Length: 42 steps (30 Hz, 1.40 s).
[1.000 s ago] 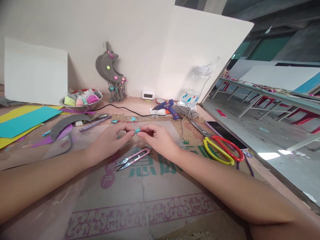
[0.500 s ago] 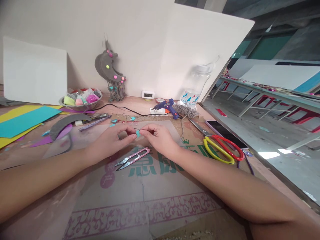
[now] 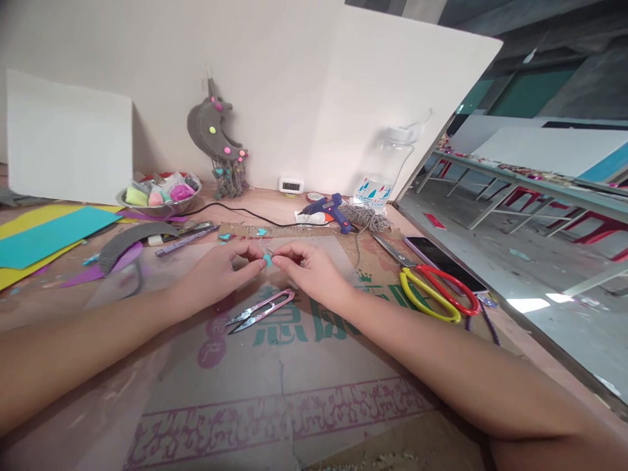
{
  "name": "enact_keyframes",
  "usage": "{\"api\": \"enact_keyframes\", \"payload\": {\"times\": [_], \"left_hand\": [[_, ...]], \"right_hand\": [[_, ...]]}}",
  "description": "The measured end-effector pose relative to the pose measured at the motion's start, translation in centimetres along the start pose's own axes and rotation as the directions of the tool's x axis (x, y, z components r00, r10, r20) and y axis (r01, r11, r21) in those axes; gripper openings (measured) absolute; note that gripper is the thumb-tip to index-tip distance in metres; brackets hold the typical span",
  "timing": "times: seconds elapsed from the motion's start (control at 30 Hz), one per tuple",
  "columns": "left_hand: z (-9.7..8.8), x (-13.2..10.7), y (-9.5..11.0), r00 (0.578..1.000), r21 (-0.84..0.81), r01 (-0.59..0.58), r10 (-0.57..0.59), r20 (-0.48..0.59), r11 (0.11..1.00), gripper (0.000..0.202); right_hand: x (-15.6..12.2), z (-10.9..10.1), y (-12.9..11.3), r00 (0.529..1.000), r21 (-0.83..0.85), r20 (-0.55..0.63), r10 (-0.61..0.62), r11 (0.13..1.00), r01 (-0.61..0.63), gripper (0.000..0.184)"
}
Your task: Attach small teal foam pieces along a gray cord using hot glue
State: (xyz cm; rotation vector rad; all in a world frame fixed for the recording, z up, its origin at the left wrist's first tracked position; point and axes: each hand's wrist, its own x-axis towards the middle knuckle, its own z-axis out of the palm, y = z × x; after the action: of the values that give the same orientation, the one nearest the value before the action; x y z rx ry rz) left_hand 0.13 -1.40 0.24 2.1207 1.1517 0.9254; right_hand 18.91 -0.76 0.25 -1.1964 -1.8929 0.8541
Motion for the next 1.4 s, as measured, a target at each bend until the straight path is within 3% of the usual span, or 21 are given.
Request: {"api": "enact_keyframes", "payload": {"times": [0.23, 0.37, 0.43, 0.6, 0.93, 1.17, 1.4], "left_hand": [[-0.41, -0.15, 0.38, 0.999, -0.075, 0.049, -0.049, 0.001, 0.996, 0.020], [-0.41, -0.19, 0.47, 0.996, -0.086, 0.082, -0.083, -0.009, 0.993, 0.018], [-0.31, -0.17, 0.49, 0.995, -0.103, 0.099, -0.098, 0.017, 0.990, 0.018], [-0.26, -0.04, 0.38, 0.997, -0.109, 0.083, -0.081, 0.019, 0.991, 0.017], [-0.44, -0.13, 0.51, 0.996, -0.079, 0.069, -0.073, -0.049, 0.994, 0.017], [-0.36, -0.14, 0.24, 1.000, -0.078, -0.016, 0.017, 0.018, 0.997, 0.021], [-0.50, 0.04, 0.42, 0.998, -0.080, 0.037, -0.033, 0.050, 0.996, 0.029]], "right_hand": [[-0.13, 0.09, 0.24, 0.996, -0.006, 0.086, -0.006, 1.000, 0.006, 0.020], [-0.28, -0.26, 0.08, 0.988, -0.045, -0.101, -0.116, 0.993, 0.112, 0.017], [-0.34, -0.40, 0.02, 0.975, -0.070, -0.137, -0.174, 0.984, 0.166, 0.022], [-0.50, -0.18, 0.02, 0.972, -0.083, 0.046, -0.229, 0.969, 0.232, 0.037], [-0.71, -0.12, -0.16, 0.990, -0.076, 0.092, -0.108, 0.990, 0.115, 0.034], [-0.31, -0.04, 0.17, 0.996, 0.041, 0.085, -0.003, 0.999, 0.000, 0.021], [-0.24, 0.18, 0.60, 0.996, 0.109, 0.085, -0.001, 0.994, -0.008, 0.024]]}}
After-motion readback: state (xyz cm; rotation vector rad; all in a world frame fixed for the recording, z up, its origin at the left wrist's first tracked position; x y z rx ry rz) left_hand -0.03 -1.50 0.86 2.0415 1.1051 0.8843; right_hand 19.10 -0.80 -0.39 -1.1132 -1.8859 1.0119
